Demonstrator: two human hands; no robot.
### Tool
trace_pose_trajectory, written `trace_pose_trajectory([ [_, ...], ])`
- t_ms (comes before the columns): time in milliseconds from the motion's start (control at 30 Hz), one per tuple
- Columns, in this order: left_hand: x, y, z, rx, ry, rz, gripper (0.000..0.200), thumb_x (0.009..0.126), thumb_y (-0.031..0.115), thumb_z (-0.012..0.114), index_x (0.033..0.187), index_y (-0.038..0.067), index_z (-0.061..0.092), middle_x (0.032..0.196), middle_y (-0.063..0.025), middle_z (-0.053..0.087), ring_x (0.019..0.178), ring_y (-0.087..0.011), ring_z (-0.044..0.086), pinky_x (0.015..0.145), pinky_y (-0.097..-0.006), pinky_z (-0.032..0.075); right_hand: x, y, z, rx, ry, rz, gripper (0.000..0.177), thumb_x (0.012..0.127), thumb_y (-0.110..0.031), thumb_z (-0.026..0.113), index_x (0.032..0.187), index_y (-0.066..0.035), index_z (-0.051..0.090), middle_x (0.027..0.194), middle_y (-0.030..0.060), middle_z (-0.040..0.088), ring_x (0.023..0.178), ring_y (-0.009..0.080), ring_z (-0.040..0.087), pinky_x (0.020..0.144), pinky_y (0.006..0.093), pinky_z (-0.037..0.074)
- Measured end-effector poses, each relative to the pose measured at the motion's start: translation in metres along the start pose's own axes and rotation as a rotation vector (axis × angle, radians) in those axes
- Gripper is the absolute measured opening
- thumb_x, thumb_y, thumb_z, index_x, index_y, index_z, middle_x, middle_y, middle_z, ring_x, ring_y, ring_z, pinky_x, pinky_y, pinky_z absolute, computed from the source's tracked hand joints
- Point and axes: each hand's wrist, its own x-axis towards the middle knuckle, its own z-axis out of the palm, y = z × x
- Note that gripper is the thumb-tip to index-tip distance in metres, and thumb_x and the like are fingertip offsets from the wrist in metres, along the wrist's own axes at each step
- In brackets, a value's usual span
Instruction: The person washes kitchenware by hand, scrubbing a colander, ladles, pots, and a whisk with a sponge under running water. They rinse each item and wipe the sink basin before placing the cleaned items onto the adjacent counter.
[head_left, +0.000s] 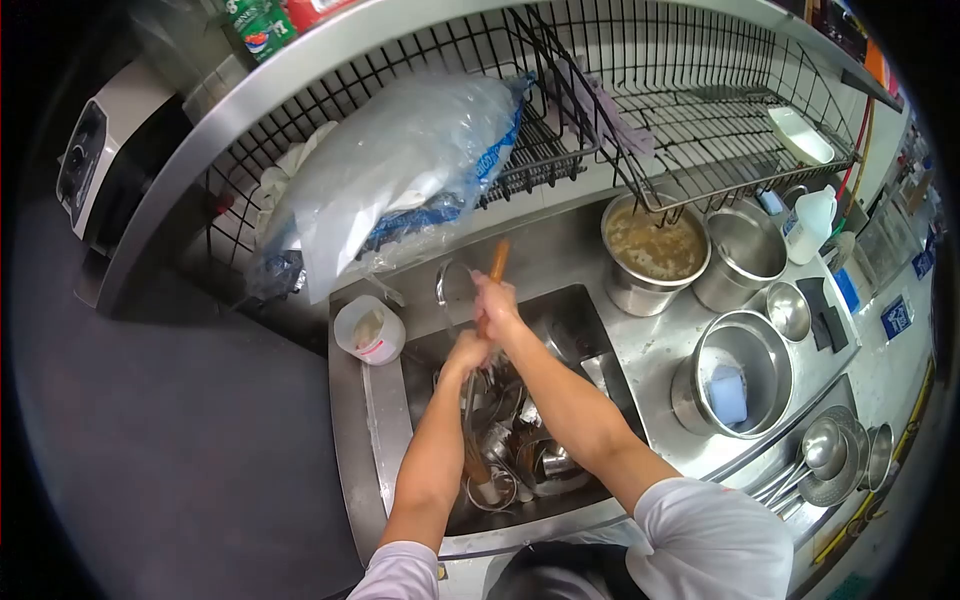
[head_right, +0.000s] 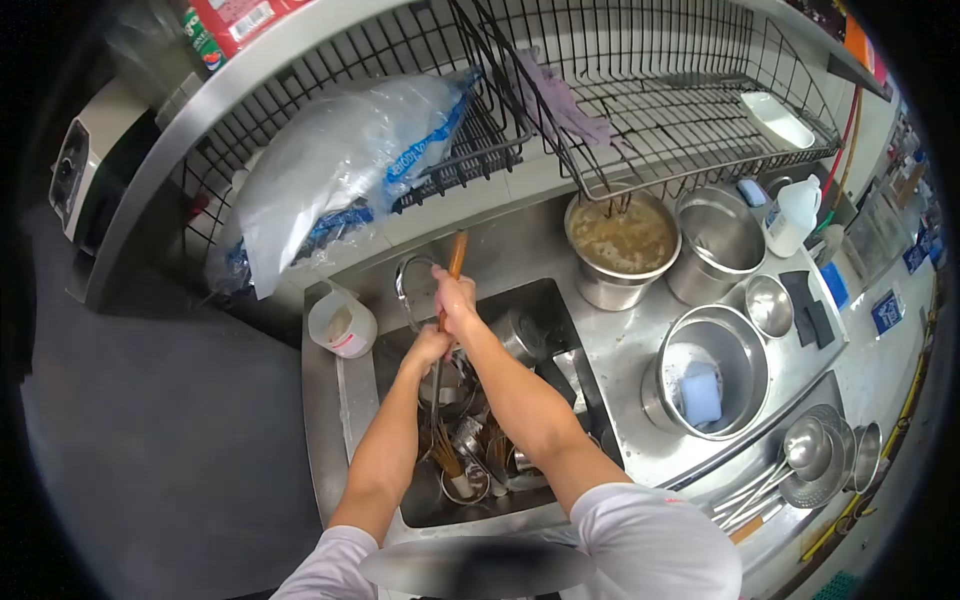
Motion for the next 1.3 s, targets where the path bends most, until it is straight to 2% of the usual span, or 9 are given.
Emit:
trace_pose_trajectory([
  [167, 0.007, -0.027, -0.011, 0.099, -0.161, 0.001, 0.031, 0.085, 0.028, 0.073, 0.071, 0.004, 0.061, 0.061, -0.0036, 0.056, 0.052, -0.0164, 0.052, 0.054, -0.0329, 0.041, -0.025, -0.060, -0.007, 0.156, 0.024, -0.231, 0.026, 0.088, -0.021, 0.069, 0.074, -0.010, 0.050, 0.053, 0.0007, 0.042, 0.041, 0.0139, 0.039, 0.041, 0.0309, 0.031],
  [467, 0.017, -0.074, -0.021, 1.067, 0.287, 0.223, 0.059, 0.089, 0.057, 0.057, 0.129, 0.015, 0.063, 0.140, -0.0139, 0.051, 0.133, -0.0332, 0.045, 0.108, -0.0594, 0.032, -0.183, -0.091, -0.085, 0.397, -0.154, -0.484, 0.039, 0.094, -0.026, 0.059, 0.063, -0.014, 0.038, 0.070, 0.0028, 0.043, 0.073, 0.0191, 0.046, 0.077, 0.0382, 0.041],
  [633, 0.024, -0.109, 0.023, 0.250, 0.500, -0.039, 0.114, 0.073, 0.057, 0.076, 0.156, 0.005, 0.017, 0.151, -0.0203, 0.040, 0.136, -0.0399, 0.041, 0.113, -0.0500, 0.030, -0.258, -0.061, -0.126, 0.305, -0.340, -0.743, 0.028, 0.086, -0.018, 0.058, 0.065, -0.011, 0.041, 0.059, 0.0027, 0.040, 0.061, 0.0185, 0.043, 0.083, 0.0411, 0.047],
  [700, 0.082, -0.157, 0.054, -0.130, 0.577, -0.125, 0.091, 0.076, 0.046, 0.078, 0.143, 0.000, 0.037, 0.141, -0.0186, 0.049, 0.129, -0.0384, 0.048, 0.110, -0.0485, 0.036, -0.279, -0.037, -0.128, 0.127, -0.457, -0.808, 0.022, 0.080, -0.019, 0.063, 0.065, -0.008, 0.050, 0.060, 0.0062, 0.049, 0.069, 0.0246, 0.056, 0.096, 0.0484, 0.045],
  [767, 0.022, -0.118, 0.070, -0.953, 0.241, -0.152, 0.062, 0.092, 0.047, 0.059, 0.138, 0.007, 0.045, 0.136, -0.0150, 0.050, 0.121, -0.0332, 0.050, 0.096, -0.0519, 0.045, -0.303, -0.022, -0.129, -0.018, -0.558, -0.836, 0.018, 0.074, -0.018, 0.068, 0.066, -0.004, 0.059, 0.085, 0.0125, 0.059, 0.114, 0.0325, 0.057, 0.105, 0.0491, 0.040],
  [833, 0.059, -0.135, 0.082, -1.263, 0.392, -0.253, 0.067, 0.100, 0.057, 0.035, 0.143, 0.007, 0.040, 0.145, -0.0151, 0.040, 0.126, -0.0340, 0.043, 0.095, -0.0487, 0.046, -0.322, -0.008, -0.140, -0.166, -0.614, -0.780, 0.017, 0.076, -0.017, 0.071, 0.073, -0.002, 0.062, 0.087, 0.0104, 0.057, 0.112, 0.0318, 0.057, 0.105, 0.0467, 0.038],
  [967, 0.057, -0.150, 0.089, -0.190, 0.293, 0.165, 0.052, 0.101, 0.041, 0.040, 0.128, -0.002, 0.050, 0.120, -0.0202, 0.057, 0.103, -0.0342, 0.057, 0.087, -0.0460, 0.049, -0.359, 0.017, -0.184, 0.107, -0.238, -0.828, 0.013, 0.089, -0.012, 0.057, 0.083, -0.002, 0.062, 0.089, 0.0147, 0.064, 0.098, 0.0320, 0.064, 0.108, 0.0568, 0.038],
  [1100, 0.036, -0.167, 0.126, -1.328, 0.101, -0.013, 0.055, 0.097, 0.048, 0.049, 0.141, 0.018, 0.036, 0.142, -0.0122, 0.043, 0.129, -0.0347, 0.045, 0.106, -0.0637, 0.037, -0.420, 0.020, -0.262, 0.869, 0.562, -0.689, 0.037, 0.099, -0.026, 0.053, 0.067, -0.013, 0.039, 0.070, 0.0060, 0.045, 0.079, 0.0248, 0.052, 0.101, 0.0773, 0.034],
  [1300, -0.053, -0.119, 0.134, -1.290, -0.013, -0.001, 0.051, 0.098, 0.034, 0.060, 0.143, 0.019, 0.040, 0.147, -0.0072, 0.040, 0.139, -0.0362, 0.034, 0.103, -0.0662, 0.040, -0.489, 0.049, -0.306, 0.915, 0.659, -0.408, 0.040, 0.101, -0.036, 0.055, 0.074, -0.008, 0.048, 0.078, 0.0103, 0.053, 0.089, 0.0311, 0.058, 0.105, 0.0708, 0.037],
])
